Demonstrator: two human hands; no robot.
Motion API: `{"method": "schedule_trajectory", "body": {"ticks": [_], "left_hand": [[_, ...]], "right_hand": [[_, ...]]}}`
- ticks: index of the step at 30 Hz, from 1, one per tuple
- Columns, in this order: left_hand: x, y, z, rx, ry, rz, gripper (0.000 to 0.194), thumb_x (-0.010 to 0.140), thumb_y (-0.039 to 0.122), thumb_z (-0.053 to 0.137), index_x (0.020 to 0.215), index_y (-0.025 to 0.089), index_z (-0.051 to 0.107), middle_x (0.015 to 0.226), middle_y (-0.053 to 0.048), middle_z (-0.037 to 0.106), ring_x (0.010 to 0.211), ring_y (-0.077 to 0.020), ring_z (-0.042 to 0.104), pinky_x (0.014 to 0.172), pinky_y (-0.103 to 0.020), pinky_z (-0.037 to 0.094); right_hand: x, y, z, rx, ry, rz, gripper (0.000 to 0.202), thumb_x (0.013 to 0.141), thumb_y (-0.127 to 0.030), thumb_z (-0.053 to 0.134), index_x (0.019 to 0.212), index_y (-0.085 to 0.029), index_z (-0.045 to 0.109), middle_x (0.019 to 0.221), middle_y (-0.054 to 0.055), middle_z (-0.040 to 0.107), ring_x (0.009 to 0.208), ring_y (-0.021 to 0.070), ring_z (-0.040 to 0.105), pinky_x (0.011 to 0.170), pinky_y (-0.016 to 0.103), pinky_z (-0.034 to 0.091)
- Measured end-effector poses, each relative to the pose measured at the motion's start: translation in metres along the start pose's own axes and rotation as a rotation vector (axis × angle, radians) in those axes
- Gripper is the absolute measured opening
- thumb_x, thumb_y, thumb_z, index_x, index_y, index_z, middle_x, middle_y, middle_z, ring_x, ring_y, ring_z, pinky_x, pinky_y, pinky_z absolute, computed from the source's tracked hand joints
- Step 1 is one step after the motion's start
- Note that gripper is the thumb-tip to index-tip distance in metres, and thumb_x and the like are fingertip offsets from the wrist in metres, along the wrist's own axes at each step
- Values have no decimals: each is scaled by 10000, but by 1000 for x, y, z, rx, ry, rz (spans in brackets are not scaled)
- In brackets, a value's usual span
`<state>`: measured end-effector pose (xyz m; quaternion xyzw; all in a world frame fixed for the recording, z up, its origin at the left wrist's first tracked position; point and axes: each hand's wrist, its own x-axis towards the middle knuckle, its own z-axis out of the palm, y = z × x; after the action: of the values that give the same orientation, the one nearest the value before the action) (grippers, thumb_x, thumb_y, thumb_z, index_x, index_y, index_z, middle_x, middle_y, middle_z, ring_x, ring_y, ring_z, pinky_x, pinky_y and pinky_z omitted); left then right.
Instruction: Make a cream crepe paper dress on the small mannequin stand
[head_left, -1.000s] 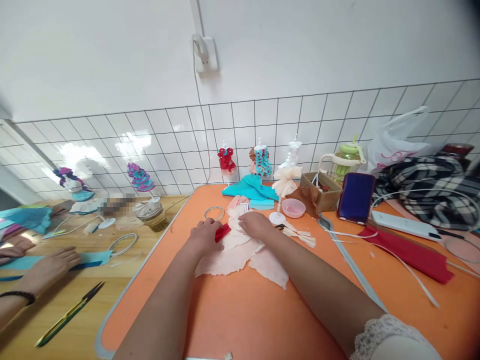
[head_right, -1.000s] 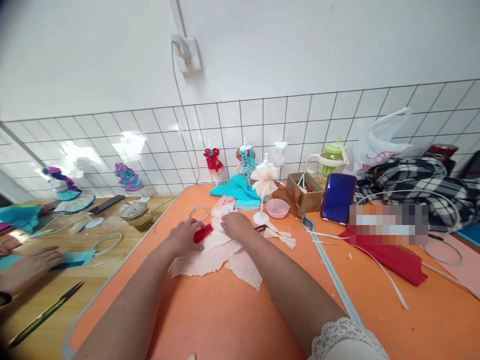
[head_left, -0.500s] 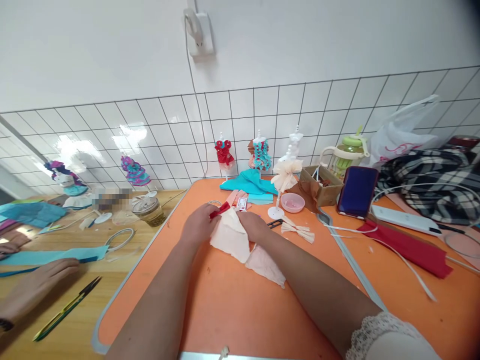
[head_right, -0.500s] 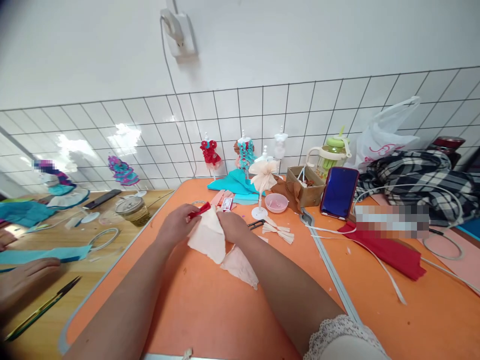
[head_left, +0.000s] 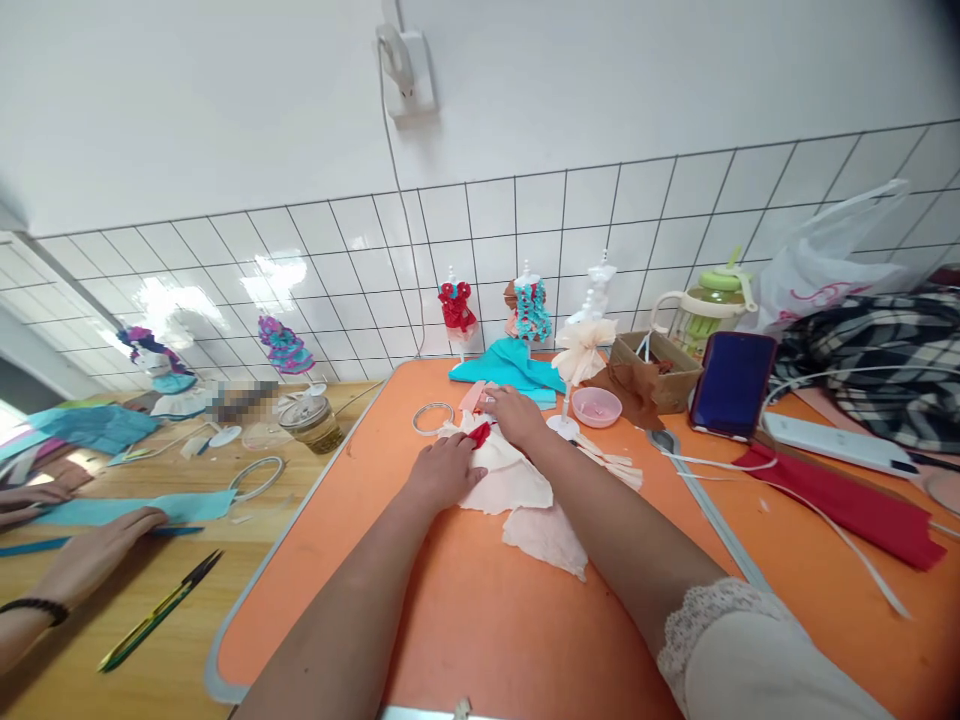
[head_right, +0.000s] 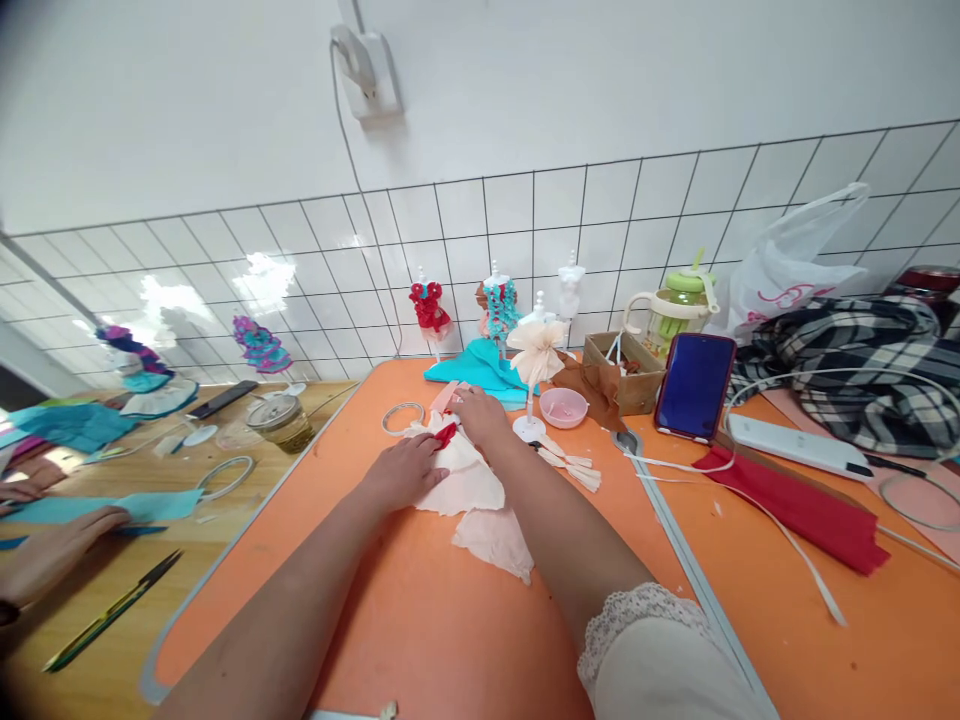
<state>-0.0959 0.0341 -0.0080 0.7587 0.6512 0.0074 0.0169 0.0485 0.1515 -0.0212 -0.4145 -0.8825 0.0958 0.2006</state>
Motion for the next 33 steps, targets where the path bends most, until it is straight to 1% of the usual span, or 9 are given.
{"method": "schedule_trajectory", "body": {"ticks": [4, 11, 17, 20, 22, 25, 28, 30, 33], "left_hand": [[-4, 0, -3, -11, -55, 13, 556, 858, 418, 426, 1390, 324, 297, 1325, -70, 496, 1156, -256, 497, 914, -393, 410], [4, 5, 9, 18, -44, -80, 464, 891, 475, 346, 1350, 407, 356, 1443, -83, 360, 1304, -317, 333, 1009, -629, 204], [17, 4, 16, 6, 39, -102, 479, 902, 513, 292, 1347, 353, 371, 1397, -126, 391, 1294, -346, 328, 986, -600, 236], [18, 3, 14, -21, 73, -72, 436, 901, 496, 328, 1293, 333, 426, 1357, -110, 439, 1258, -323, 382, 975, -519, 291], [17, 1, 11, -46, 95, -54, 408, 892, 479, 374, 1259, 312, 439, 1303, -89, 495, 1185, -286, 463, 951, -452, 334], [15, -4, 6, -80, 139, -65, 413, 870, 482, 428, 1215, 255, 431, 1175, -74, 580, 1025, -249, 562, 893, -405, 384], [13, -10, -2, -93, 193, -77, 334, 869, 459, 438, 1100, 222, 486, 1073, -66, 611, 966, -246, 577, 906, -420, 375], [10, -12, -10, -91, 258, -84, 288, 887, 418, 413, 1064, 213, 512, 1123, -87, 575, 1039, -262, 538, 946, -437, 343], [2, -3, -23, -88, 401, 17, 274, 907, 361, 376, 1059, 216, 552, 1191, -108, 517, 1119, -276, 470, 960, -434, 327]], "right_hand": [[4, 11, 6, -30, -45, -35, 399, 885, -162, 428, 1225, -314, 571, 1400, 15, 454, 1214, 241, 391, 943, 364, 376], [7, 28, 10, 33, -14, -16, 436, 903, -242, 435, 1336, -270, 481, 1297, 17, 566, 1071, 235, 535, 888, 313, 413], [9, 26, 9, 73, -80, -80, 418, 894, -255, 465, 1306, -309, 509, 1294, -27, 570, 1081, 176, 569, 863, 247, 432], [2, 17, 4, 44, -104, -112, 430, 814, -341, 590, 1243, -326, 567, 1339, -22, 529, 1170, 225, 495, 941, 319, 395], [-3, 8, -5, 15, -93, -107, 447, 796, -373, 609, 1239, -316, 572, 1367, 12, 498, 1224, 274, 425, 961, 393, 373], [-11, -12, -33, -19, -45, -93, 476, 861, -241, 506, 1332, -297, 470, 1397, 49, 454, 1246, 283, 377, 958, 425, 361], [-27, -35, -75, -76, -12, -49, 544, 848, -110, 443, 1372, -255, 411, 1220, 92, 591, 1118, 284, 486, 867, 385, 401], [-48, -48, -99, -119, -41, -12, 399, 860, -143, 435, 1229, -235, 553, 1027, 100, 661, 972, 278, 563, 765, 353, 420], [-90, -53, -114, -241, -255, 33, 217, 866, -238, 465, 877, -184, 675, 816, 113, 667, 784, 250, 602, 664, 324, 411]]}}
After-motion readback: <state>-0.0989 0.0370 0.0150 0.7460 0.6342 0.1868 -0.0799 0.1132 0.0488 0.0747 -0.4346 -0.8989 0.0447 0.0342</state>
